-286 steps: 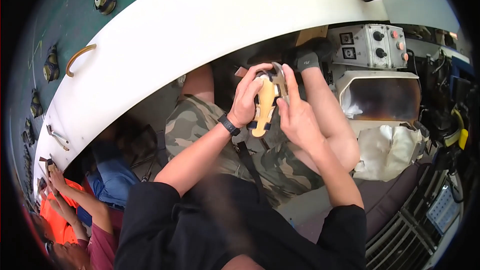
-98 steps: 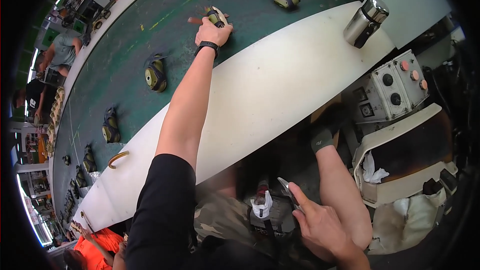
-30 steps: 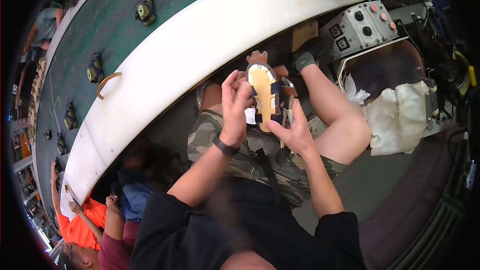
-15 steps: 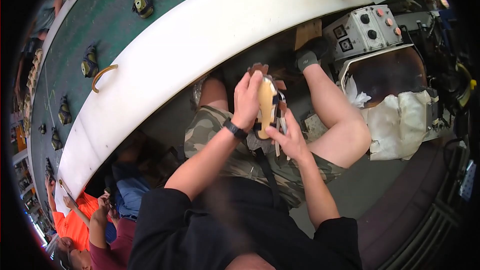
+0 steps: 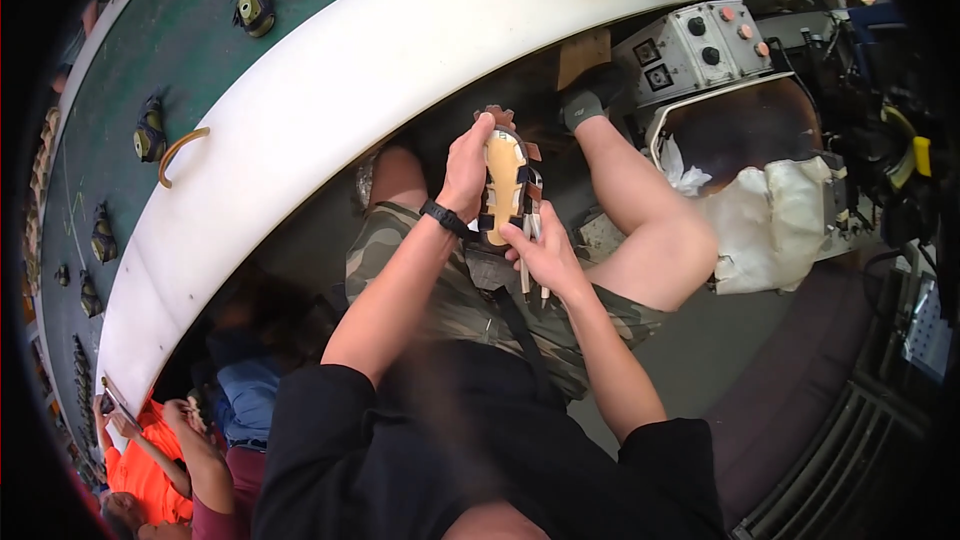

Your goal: Assembling shoe components by stretching and securing the upper material onto a shoe last using pliers.

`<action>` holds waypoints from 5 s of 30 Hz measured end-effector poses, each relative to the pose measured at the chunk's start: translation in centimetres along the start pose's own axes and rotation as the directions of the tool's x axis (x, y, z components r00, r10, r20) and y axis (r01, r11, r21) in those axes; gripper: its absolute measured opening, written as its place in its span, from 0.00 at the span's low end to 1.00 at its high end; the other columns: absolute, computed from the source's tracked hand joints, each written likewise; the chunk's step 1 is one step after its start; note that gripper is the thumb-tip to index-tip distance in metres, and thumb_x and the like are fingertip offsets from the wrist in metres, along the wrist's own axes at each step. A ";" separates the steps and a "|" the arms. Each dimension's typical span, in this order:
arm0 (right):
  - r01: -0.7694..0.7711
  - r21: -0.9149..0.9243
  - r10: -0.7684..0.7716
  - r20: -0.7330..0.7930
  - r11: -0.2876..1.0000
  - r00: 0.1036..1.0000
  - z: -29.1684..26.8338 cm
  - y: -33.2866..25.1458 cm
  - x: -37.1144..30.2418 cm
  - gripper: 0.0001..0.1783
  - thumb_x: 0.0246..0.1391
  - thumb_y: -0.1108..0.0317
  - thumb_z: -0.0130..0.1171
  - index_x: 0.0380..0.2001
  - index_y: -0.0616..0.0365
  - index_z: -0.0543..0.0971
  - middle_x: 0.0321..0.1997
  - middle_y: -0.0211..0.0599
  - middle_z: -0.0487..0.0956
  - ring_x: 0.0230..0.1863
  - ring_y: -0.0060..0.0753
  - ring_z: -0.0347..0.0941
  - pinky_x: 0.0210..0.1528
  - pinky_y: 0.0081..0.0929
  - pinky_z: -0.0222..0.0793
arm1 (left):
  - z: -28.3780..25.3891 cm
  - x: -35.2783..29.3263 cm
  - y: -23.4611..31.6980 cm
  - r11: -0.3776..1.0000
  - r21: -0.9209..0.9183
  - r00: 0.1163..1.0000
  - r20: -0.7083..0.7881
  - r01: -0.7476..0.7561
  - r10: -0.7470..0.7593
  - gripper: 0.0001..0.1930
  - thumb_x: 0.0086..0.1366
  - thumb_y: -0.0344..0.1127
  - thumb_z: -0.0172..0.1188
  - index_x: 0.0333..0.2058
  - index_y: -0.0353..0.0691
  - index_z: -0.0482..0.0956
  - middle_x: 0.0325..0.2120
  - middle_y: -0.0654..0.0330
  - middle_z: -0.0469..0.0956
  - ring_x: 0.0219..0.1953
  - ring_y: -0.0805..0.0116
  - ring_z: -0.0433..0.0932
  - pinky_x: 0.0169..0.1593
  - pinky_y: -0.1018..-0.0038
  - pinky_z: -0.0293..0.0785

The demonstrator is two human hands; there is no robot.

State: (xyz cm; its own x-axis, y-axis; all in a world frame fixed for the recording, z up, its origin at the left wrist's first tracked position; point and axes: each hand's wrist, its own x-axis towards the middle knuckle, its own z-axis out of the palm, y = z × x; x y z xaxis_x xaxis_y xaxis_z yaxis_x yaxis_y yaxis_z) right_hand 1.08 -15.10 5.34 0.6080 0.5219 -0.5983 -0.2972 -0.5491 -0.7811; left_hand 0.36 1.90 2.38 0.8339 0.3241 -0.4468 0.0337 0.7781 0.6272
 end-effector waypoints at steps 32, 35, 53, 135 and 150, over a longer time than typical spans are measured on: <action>0.006 -0.222 -0.009 -0.015 0.975 1.000 -4.5 0.3 1.0 0.24 0.58 0.61 0.67 0.49 0.61 0.68 0.33 0.32 0.77 0.25 0.24 0.75 0.27 0.25 0.73 | -1.1 0.8 -2.9 0.921 0.228 0.936 -0.082 -0.317 0.342 0.13 0.74 0.35 0.52 0.46 0.32 0.80 0.31 0.65 0.80 0.32 0.81 0.75 0.38 0.80 0.73; 0.009 -0.112 0.004 0.108 0.994 0.994 -6.6 -3.9 0.9 0.14 0.67 0.65 0.53 0.50 0.62 0.68 0.31 0.34 0.76 0.24 0.26 0.75 0.29 0.26 0.73 | -0.6 0.1 -1.8 0.938 0.218 0.954 -0.079 -0.268 0.291 0.13 0.74 0.34 0.50 0.45 0.32 0.80 0.31 0.65 0.80 0.32 0.81 0.75 0.39 0.81 0.73; -0.375 -0.014 0.312 0.585 0.927 0.748 -8.6 -12.0 5.4 0.16 0.72 0.65 0.46 0.57 0.61 0.67 0.42 0.39 0.78 0.41 0.32 0.82 0.43 0.30 0.80 | -0.6 -0.4 -1.7 0.909 0.283 0.931 -0.114 -0.305 0.348 0.11 0.72 0.33 0.52 0.46 0.33 0.78 0.36 0.63 0.80 0.38 0.79 0.75 0.44 0.80 0.72; 0.086 -0.577 0.202 0.417 0.812 0.886 -5.1 -14.0 3.9 0.41 0.67 0.76 0.46 0.76 0.53 0.39 0.34 0.48 0.80 0.31 0.46 0.78 0.39 0.40 0.74 | -0.3 -0.8 -1.9 0.883 0.256 0.907 -0.046 -0.394 0.418 0.22 0.76 0.40 0.37 0.55 0.33 0.75 0.42 0.57 0.80 0.45 0.72 0.77 0.52 0.75 0.72; 0.532 -0.640 -0.152 0.550 0.554 0.821 -6.0 -12.8 3.3 0.42 0.61 0.77 0.51 0.75 0.57 0.46 0.38 0.63 0.78 0.36 0.68 0.75 0.38 0.54 0.69 | -0.2 -0.5 -2.3 0.879 0.300 0.890 -0.155 -0.371 0.429 0.23 0.78 0.44 0.39 0.46 0.33 0.79 0.36 0.59 0.81 0.39 0.73 0.77 0.47 0.74 0.73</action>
State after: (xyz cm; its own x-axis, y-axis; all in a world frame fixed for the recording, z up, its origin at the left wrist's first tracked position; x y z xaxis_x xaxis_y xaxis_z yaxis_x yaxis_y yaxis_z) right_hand 11.29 -10.30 14.46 0.1392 0.8712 -0.4708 0.6301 -0.4447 -0.6366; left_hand -0.27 0.04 1.07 0.6708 0.7058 -0.2277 -0.1148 0.4022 0.9083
